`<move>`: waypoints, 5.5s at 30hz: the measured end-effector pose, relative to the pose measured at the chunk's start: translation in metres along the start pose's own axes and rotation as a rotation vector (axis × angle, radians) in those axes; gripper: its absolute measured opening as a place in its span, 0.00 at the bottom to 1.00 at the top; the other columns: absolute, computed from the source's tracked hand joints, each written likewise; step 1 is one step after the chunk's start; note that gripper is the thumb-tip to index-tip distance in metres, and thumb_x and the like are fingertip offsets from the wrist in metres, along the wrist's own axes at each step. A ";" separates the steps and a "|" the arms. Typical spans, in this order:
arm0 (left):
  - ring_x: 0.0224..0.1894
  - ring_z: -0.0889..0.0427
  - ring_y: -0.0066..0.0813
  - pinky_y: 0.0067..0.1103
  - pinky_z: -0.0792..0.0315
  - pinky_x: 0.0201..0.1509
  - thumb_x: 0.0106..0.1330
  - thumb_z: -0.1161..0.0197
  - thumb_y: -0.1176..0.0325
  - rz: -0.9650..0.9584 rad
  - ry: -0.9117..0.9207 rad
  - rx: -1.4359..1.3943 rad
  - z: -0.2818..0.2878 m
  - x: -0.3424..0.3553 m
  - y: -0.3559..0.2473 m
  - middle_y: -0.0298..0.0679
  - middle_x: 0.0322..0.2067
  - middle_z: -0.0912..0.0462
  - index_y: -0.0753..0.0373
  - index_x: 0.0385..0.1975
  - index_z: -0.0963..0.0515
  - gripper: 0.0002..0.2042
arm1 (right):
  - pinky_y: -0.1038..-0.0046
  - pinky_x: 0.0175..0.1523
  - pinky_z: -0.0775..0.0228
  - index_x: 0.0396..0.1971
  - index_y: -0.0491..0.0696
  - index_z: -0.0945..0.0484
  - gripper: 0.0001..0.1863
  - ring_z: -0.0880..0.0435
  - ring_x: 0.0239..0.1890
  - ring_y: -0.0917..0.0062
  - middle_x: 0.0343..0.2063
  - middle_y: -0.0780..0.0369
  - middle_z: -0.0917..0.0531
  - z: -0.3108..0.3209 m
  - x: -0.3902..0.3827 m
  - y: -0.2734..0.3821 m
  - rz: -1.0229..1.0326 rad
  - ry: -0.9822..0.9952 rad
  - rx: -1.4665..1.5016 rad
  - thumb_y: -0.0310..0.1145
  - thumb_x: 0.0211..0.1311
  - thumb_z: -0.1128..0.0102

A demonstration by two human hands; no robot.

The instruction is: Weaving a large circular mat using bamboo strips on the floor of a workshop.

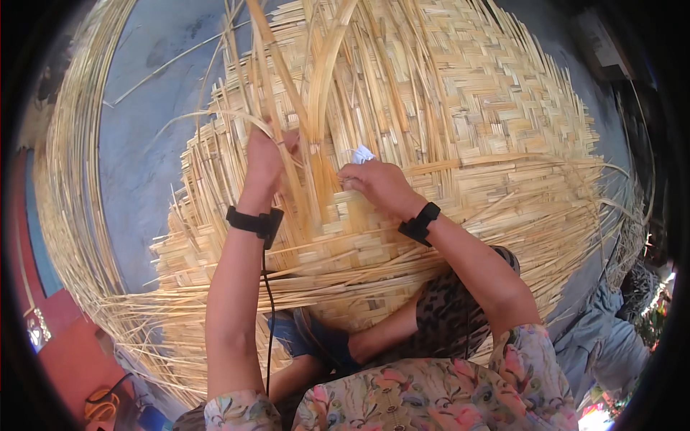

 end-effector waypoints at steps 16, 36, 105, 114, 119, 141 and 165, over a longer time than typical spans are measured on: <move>0.39 0.18 0.43 0.33 0.23 0.40 0.61 0.40 0.79 -0.549 -0.596 1.262 0.043 -0.042 -0.021 0.44 0.34 0.21 0.65 0.42 0.27 0.10 | 0.67 0.43 0.27 0.32 0.52 0.22 0.07 0.17 0.38 0.64 0.30 0.62 0.16 -0.001 0.003 0.011 -0.290 -0.084 -0.052 0.36 0.57 0.35; 0.38 0.21 0.26 0.24 0.19 0.39 0.66 0.39 0.76 -0.079 -0.473 -0.501 0.105 -0.115 0.098 0.38 0.37 0.22 0.63 0.41 0.29 0.08 | 0.68 0.39 0.23 0.55 0.46 0.28 0.19 0.16 0.42 0.67 0.42 0.55 0.17 -0.051 0.093 0.058 -0.272 -0.294 0.494 0.30 0.65 0.41; 0.39 0.18 0.24 0.20 0.19 0.43 0.66 0.40 0.81 0.023 -0.597 -0.358 0.148 -0.116 0.123 0.38 0.43 0.18 0.66 0.46 0.20 0.11 | 0.62 0.40 0.27 0.45 0.52 0.18 0.11 0.18 0.34 0.59 0.29 0.55 0.17 -0.098 0.061 0.080 -0.063 -0.086 0.247 0.33 0.64 0.43; 0.44 0.20 0.27 0.26 0.17 0.50 0.69 0.44 0.77 -0.200 -0.629 -0.877 0.217 -0.138 0.127 0.40 0.35 0.20 0.66 0.45 0.23 0.09 | 0.62 0.39 0.27 0.54 0.48 0.24 0.18 0.17 0.32 0.60 0.28 0.53 0.17 -0.070 0.036 0.152 0.145 -0.595 0.110 0.30 0.64 0.45; 0.50 0.16 0.33 0.27 0.18 0.51 0.69 0.47 0.75 -0.141 -0.246 -0.958 0.201 -0.123 0.099 0.45 0.46 0.18 0.65 0.52 0.26 0.13 | 0.63 0.43 0.27 0.59 0.47 0.28 0.22 0.19 0.36 0.56 0.34 0.48 0.18 -0.111 0.076 0.165 0.033 0.161 0.140 0.31 0.65 0.41; 0.35 0.20 0.23 0.23 0.25 0.40 0.55 0.29 0.76 0.144 0.140 0.101 0.172 -0.052 0.053 0.36 0.33 0.16 0.68 0.41 0.19 0.13 | 0.68 0.32 0.28 0.33 0.50 0.16 0.08 0.20 0.24 0.65 0.21 0.59 0.19 -0.108 0.059 0.158 0.127 -0.059 0.272 0.38 0.62 0.35; 0.43 0.18 0.24 0.23 0.24 0.51 0.60 0.34 0.80 0.125 0.040 -0.051 0.169 -0.057 0.062 0.36 0.41 0.16 0.67 0.49 0.20 0.16 | 0.67 0.29 0.31 0.39 0.48 0.19 0.08 0.19 0.23 0.68 0.21 0.58 0.20 -0.113 0.068 0.144 -0.211 -0.180 0.421 0.34 0.61 0.37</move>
Point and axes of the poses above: each hand's wrist, its own x-axis towards the middle knuckle, its own z-axis out of the back of the hand, y = z × x, the point moved 6 cm from there along x, towards the middle knuckle
